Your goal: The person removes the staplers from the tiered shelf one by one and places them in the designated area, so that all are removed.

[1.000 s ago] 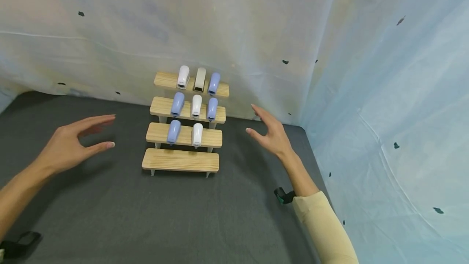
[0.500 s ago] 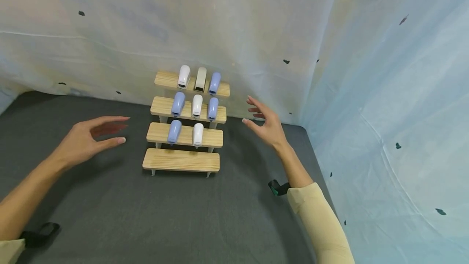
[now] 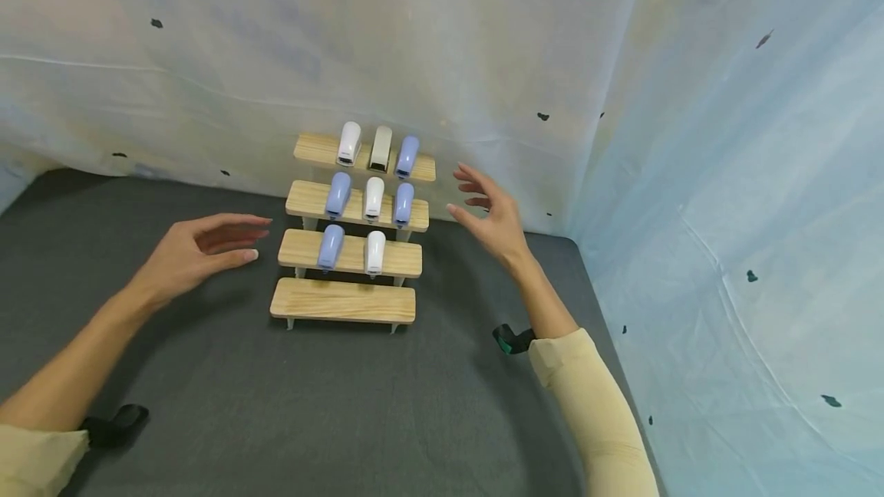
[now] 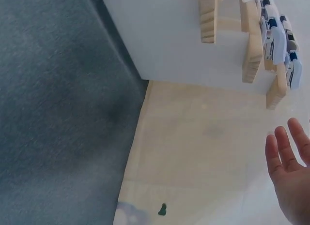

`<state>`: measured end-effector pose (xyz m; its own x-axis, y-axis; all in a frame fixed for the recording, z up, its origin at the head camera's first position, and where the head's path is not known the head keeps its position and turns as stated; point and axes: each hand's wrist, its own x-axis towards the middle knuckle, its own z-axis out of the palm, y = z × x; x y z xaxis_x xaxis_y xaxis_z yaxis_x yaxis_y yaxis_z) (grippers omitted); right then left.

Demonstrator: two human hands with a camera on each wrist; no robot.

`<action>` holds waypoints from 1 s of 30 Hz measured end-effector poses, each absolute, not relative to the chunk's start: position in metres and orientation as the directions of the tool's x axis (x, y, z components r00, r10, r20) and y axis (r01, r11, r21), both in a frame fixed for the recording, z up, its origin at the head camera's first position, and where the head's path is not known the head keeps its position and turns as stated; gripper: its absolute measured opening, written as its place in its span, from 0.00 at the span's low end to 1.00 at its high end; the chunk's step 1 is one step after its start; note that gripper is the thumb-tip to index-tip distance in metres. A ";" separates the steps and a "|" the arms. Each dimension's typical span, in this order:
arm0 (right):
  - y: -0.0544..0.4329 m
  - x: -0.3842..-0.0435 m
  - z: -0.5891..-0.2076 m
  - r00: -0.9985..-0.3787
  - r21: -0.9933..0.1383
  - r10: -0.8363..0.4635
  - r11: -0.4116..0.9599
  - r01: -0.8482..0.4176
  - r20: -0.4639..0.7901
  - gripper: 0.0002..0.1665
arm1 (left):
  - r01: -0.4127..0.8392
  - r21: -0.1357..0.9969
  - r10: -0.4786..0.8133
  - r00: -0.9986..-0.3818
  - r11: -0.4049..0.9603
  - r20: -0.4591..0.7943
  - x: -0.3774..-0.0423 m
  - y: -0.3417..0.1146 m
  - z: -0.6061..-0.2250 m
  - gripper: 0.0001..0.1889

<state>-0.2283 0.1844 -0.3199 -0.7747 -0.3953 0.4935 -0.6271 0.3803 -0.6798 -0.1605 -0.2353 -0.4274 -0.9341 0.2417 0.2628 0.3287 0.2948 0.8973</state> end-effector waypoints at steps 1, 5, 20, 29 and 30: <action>0.183 -0.229 -0.319 -0.774 -0.683 -0.397 0.376 -0.627 0.493 0.35 | 0.330 0.898 0.245 -0.933 0.291 0.263 -0.161 -0.233 -0.428 0.26; 0.177 -0.232 -0.317 -0.766 -0.686 -0.408 0.358 -0.634 0.496 0.35 | 0.319 0.909 0.247 -0.935 0.267 0.255 -0.164 -0.228 -0.431 0.25; 0.174 -0.265 -0.336 -0.777 -0.697 -0.403 0.360 -0.621 0.484 0.36 | 0.279 0.930 0.246 -0.944 0.239 0.220 -0.172 -0.211 -0.436 0.23; 0.164 -0.271 -0.325 -0.806 -0.709 -0.413 0.402 -0.579 0.424 0.38 | 0.232 0.943 0.248 -0.953 0.238 0.172 -0.172 -0.203 -0.437 0.25; 0.163 -0.271 -0.324 -0.811 -0.713 -0.412 0.406 -0.572 0.416 0.38 | 0.230 0.943 0.250 -0.953 0.240 0.169 -0.173 -0.202 -0.438 0.25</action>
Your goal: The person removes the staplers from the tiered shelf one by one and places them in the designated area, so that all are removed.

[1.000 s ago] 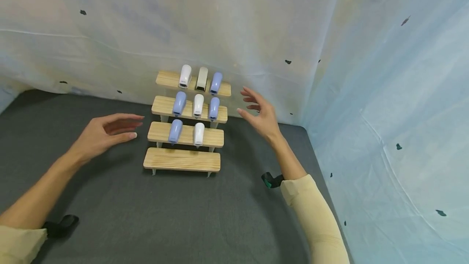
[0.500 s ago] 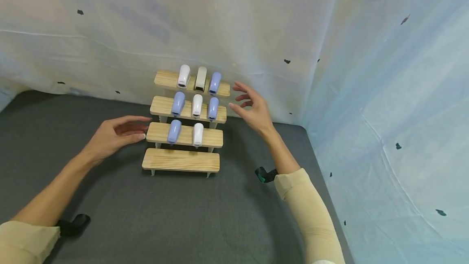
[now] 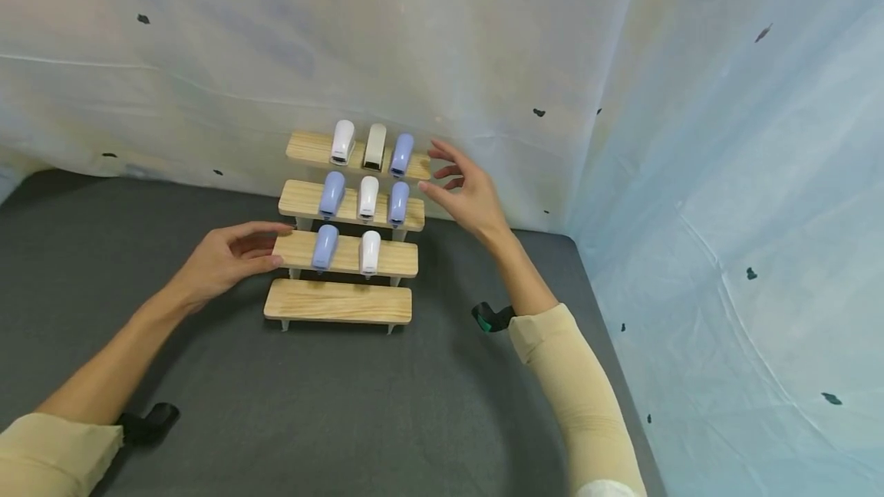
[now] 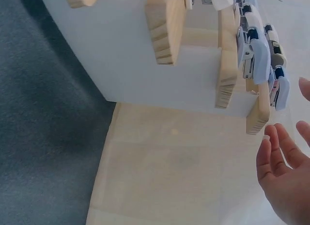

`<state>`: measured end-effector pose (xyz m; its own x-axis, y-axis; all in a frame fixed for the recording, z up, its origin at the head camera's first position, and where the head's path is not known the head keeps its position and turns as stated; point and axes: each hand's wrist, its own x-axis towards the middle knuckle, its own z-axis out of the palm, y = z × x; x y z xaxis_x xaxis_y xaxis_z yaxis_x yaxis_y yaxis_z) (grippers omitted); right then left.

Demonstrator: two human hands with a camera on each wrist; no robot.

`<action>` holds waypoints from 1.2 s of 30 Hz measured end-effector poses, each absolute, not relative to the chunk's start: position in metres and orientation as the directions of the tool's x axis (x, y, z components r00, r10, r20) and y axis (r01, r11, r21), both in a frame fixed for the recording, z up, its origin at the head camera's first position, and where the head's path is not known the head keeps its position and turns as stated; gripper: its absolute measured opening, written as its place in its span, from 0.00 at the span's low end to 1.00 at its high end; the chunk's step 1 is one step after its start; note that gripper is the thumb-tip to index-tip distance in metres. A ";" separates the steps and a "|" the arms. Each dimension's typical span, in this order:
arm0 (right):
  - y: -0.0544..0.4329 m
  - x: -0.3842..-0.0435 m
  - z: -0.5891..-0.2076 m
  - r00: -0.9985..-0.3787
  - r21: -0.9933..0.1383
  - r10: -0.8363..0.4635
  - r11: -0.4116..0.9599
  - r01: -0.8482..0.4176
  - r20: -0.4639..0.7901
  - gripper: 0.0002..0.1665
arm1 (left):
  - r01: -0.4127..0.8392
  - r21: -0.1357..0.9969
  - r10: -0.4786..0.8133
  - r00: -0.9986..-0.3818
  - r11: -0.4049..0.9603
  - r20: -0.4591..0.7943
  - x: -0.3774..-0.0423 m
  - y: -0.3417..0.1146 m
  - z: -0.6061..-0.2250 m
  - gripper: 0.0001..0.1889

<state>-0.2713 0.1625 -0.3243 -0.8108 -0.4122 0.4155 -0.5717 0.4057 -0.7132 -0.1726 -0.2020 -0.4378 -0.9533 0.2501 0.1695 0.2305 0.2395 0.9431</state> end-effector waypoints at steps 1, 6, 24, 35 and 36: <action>0.161 -0.273 -0.324 -0.815 -0.714 -0.411 0.412 -0.566 0.409 0.38 | 0.228 0.943 0.251 -0.954 0.243 0.166 -0.173 -0.201 -0.438 0.25; 0.155 -0.278 -0.322 -0.836 -0.722 -0.391 0.437 -0.537 0.385 0.39 | 0.215 0.947 0.241 -0.958 0.237 0.157 -0.174 -0.199 -0.441 0.25; 0.134 -0.294 -0.326 -0.827 -0.730 -0.409 0.413 -0.544 0.386 0.42 | 0.148 0.977 0.234 -0.966 0.156 0.109 -0.176 -0.193 -0.441 0.27; 0.129 -0.297 -0.327 -0.828 -0.699 -0.418 0.460 -0.547 0.373 0.42 | 0.131 0.979 0.248 -0.965 0.156 0.090 -0.174 -0.194 -0.444 0.26; 0.128 -0.297 -0.327 -0.829 -0.703 -0.415 0.456 -0.546 0.374 0.41 | 0.129 0.978 0.248 -0.965 0.161 0.086 -0.175 -0.194 -0.444 0.26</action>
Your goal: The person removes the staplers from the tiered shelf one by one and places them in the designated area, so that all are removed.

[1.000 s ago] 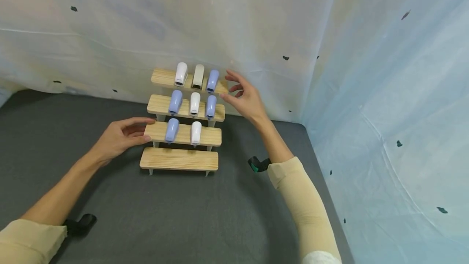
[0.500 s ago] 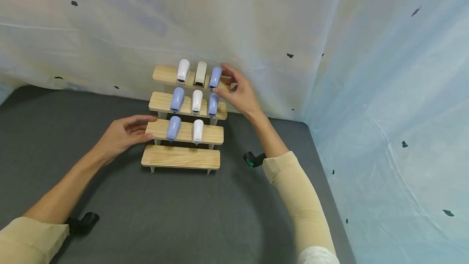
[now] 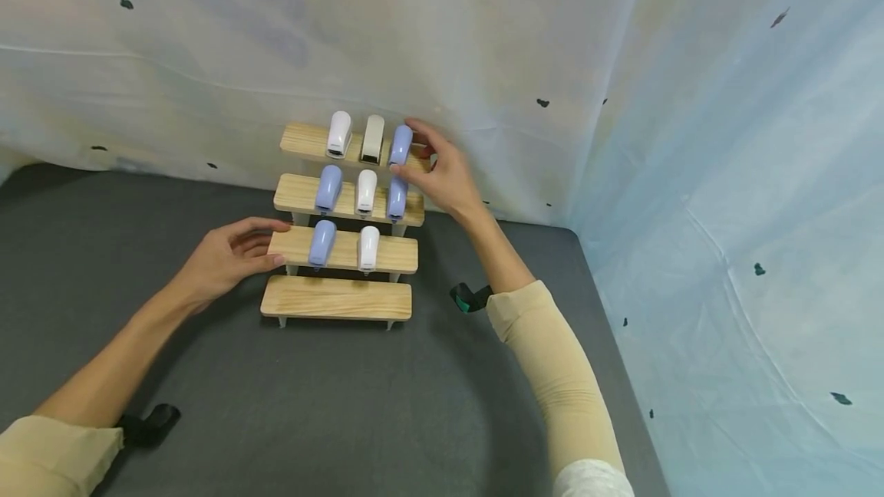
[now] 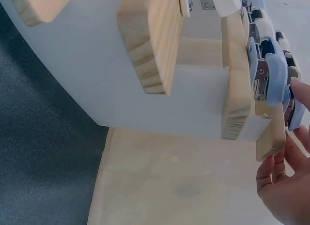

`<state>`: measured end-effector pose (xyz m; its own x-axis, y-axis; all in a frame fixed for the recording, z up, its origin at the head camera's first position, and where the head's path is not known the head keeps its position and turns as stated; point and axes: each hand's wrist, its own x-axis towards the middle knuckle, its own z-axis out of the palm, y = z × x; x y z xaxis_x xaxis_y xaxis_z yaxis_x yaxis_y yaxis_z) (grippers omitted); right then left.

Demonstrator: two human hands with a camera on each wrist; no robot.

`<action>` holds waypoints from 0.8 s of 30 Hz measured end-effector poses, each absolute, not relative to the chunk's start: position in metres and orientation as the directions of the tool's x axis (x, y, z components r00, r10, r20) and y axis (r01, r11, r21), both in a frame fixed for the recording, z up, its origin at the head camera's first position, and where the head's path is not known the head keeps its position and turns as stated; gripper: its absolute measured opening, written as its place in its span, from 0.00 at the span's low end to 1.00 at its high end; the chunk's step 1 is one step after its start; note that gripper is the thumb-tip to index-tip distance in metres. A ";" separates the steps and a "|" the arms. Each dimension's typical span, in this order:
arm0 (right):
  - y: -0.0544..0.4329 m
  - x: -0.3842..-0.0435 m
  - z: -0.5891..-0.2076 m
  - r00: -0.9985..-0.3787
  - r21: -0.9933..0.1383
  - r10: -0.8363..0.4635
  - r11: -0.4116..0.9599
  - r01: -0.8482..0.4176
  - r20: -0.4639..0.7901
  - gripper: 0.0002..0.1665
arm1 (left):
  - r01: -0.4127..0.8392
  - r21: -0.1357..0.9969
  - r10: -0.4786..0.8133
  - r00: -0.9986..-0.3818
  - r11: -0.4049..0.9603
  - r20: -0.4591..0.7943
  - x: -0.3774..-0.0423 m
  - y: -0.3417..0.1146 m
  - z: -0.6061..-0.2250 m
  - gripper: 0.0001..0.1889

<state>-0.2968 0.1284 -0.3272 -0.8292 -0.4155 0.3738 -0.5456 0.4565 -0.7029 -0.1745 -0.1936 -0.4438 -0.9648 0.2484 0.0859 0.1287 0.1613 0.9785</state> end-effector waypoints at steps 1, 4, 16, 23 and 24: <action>0.128 -0.297 -0.327 -0.832 -0.708 -0.411 0.454 -0.541 0.372 0.41 | 0.126 0.977 0.249 -0.965 0.169 0.082 -0.175 -0.193 -0.443 0.26; 0.128 -0.297 -0.327 -0.835 -0.721 -0.402 0.440 -0.536 0.376 0.40 | 0.121 0.975 0.251 -0.965 0.184 0.073 -0.175 -0.193 -0.442 0.27; 0.134 -0.295 -0.327 -0.821 -0.760 -0.413 0.355 -0.544 0.395 0.39 | 0.151 0.965 0.295 -0.952 0.216 0.083 -0.177 -0.198 -0.437 0.27; 0.145 -0.294 -0.322 -0.817 -0.766 -0.427 0.344 -0.542 0.387 0.40 | 0.170 0.963 0.315 -0.944 0.210 0.098 -0.180 -0.198 -0.436 0.27; 0.146 -0.294 -0.321 -0.820 -0.770 -0.428 0.344 -0.537 0.381 0.40 | 0.172 0.964 0.319 -0.943 0.205 0.100 -0.180 -0.198 -0.437 0.26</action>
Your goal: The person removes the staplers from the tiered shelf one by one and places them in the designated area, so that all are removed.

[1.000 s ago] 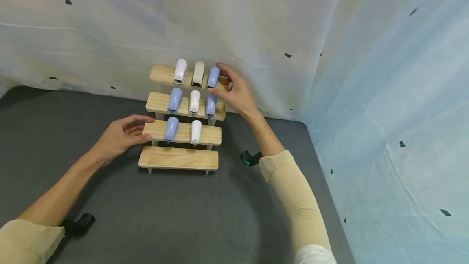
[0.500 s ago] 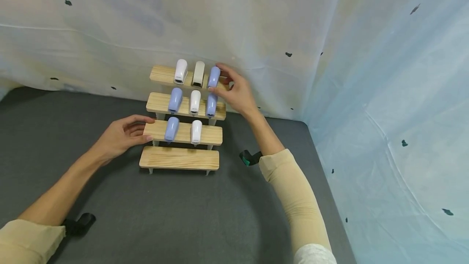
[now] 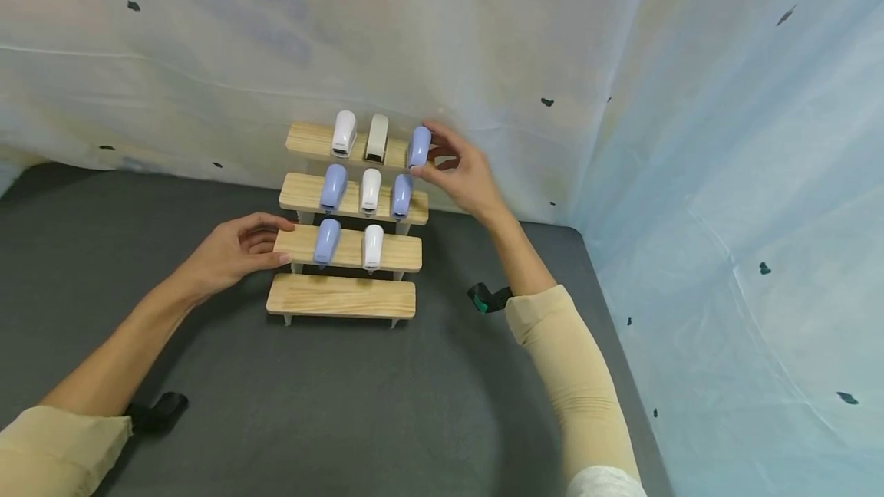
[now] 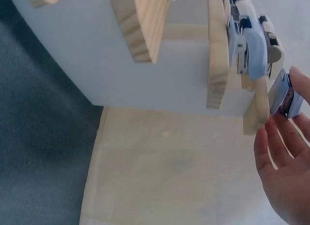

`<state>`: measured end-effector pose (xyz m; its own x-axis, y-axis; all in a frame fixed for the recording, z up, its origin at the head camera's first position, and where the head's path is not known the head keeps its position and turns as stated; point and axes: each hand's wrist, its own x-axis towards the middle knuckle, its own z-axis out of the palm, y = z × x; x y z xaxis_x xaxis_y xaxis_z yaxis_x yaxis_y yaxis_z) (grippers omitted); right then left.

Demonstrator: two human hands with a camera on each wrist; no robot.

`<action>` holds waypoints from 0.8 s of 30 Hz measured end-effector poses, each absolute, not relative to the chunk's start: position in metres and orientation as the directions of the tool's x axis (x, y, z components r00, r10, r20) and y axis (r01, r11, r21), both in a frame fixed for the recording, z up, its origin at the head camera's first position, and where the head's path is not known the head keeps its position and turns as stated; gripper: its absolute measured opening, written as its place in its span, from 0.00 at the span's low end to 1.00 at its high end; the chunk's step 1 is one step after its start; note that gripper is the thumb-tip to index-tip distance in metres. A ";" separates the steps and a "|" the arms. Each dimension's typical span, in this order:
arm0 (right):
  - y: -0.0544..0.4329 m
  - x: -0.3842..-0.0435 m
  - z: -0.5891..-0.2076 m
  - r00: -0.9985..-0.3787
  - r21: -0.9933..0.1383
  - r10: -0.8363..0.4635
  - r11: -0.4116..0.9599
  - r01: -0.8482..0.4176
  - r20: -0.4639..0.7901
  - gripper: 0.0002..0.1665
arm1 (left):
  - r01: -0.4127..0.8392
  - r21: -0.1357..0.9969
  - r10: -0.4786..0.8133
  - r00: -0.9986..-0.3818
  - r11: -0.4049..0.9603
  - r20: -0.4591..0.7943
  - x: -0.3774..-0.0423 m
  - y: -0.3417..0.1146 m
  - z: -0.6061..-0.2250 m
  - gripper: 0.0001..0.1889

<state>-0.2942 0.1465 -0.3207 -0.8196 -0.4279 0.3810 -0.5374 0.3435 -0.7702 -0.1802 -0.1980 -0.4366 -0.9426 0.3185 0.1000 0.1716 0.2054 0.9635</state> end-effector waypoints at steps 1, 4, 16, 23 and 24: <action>0.148 -0.294 -0.319 -0.821 -0.773 -0.430 0.342 -0.534 0.377 0.40 | 0.172 0.965 0.321 -0.942 0.200 0.101 -0.181 -0.198 -0.437 0.26; 0.151 -0.286 -0.312 -0.817 -0.774 -0.443 0.341 -0.534 0.368 0.40 | 0.169 0.964 0.323 -0.941 0.203 0.097 -0.180 -0.197 -0.438 0.26; 0.173 -0.261 -0.302 -0.822 -0.794 -0.455 0.328 -0.512 0.342 0.38 | 0.164 0.960 0.338 -0.938 0.226 0.081 -0.179 -0.198 -0.435 0.25; 0.192 -0.265 -0.309 -0.843 -0.824 -0.454 0.333 -0.459 0.287 0.39 | 0.174 0.961 0.337 -0.937 0.213 0.095 -0.180 -0.197 -0.434 0.25; 0.194 -0.266 -0.310 -0.846 -0.829 -0.456 0.331 -0.451 0.278 0.39 | 0.175 0.961 0.338 -0.936 0.212 0.096 -0.180 -0.196 -0.434 0.25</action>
